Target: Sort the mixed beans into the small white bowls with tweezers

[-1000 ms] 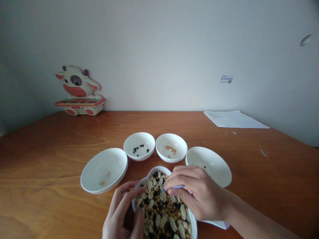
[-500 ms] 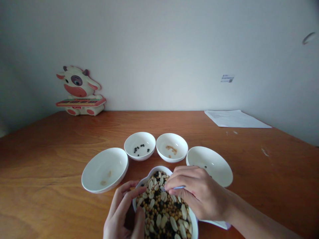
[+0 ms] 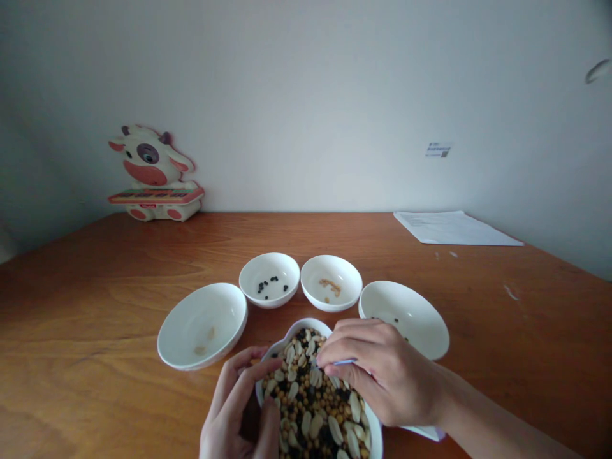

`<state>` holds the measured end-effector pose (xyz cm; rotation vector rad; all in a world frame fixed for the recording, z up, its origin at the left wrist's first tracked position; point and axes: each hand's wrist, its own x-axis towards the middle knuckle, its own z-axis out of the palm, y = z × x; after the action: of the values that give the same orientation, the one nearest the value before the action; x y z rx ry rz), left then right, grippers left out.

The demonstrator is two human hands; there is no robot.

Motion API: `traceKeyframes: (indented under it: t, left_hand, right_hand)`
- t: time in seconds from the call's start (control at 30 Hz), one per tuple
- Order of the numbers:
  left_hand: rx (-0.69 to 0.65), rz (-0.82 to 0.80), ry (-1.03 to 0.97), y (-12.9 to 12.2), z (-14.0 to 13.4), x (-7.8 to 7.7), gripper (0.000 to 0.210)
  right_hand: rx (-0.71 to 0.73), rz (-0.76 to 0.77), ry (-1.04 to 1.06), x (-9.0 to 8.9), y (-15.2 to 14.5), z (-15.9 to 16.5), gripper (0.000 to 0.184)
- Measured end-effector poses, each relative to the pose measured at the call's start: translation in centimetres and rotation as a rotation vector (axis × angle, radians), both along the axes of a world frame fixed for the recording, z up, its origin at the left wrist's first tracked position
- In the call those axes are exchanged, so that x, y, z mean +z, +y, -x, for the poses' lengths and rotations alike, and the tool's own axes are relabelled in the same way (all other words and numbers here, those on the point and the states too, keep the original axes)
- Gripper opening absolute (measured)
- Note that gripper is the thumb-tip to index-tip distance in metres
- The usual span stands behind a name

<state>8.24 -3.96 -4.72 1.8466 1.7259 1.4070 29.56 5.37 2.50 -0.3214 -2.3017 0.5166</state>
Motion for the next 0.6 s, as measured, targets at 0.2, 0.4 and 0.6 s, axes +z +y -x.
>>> traceKeyframes:
  t: [0.2, 0.4, 0.6]
  left_hand:
    - [0.012, -0.009, -0.015, 0.14, -0.18, 0.22, 0.027]
    - [-0.001, -0.033, 0.024, 0.12, -0.07, -0.19, 0.028]
    - [-0.017, -0.022, 0.017, 0.34, 0.02, -0.33, 0.029]
  right_hand:
    - [0.003, -0.001, -0.001, -0.12, 0.05, 0.00, 0.013]
    - [0.007, 0.007, -0.006, -0.20, 0.04, 0.00, 0.014]
    - [0.018, 0.007, 0.008, -0.02, 0.11, 0.04, 0.012]
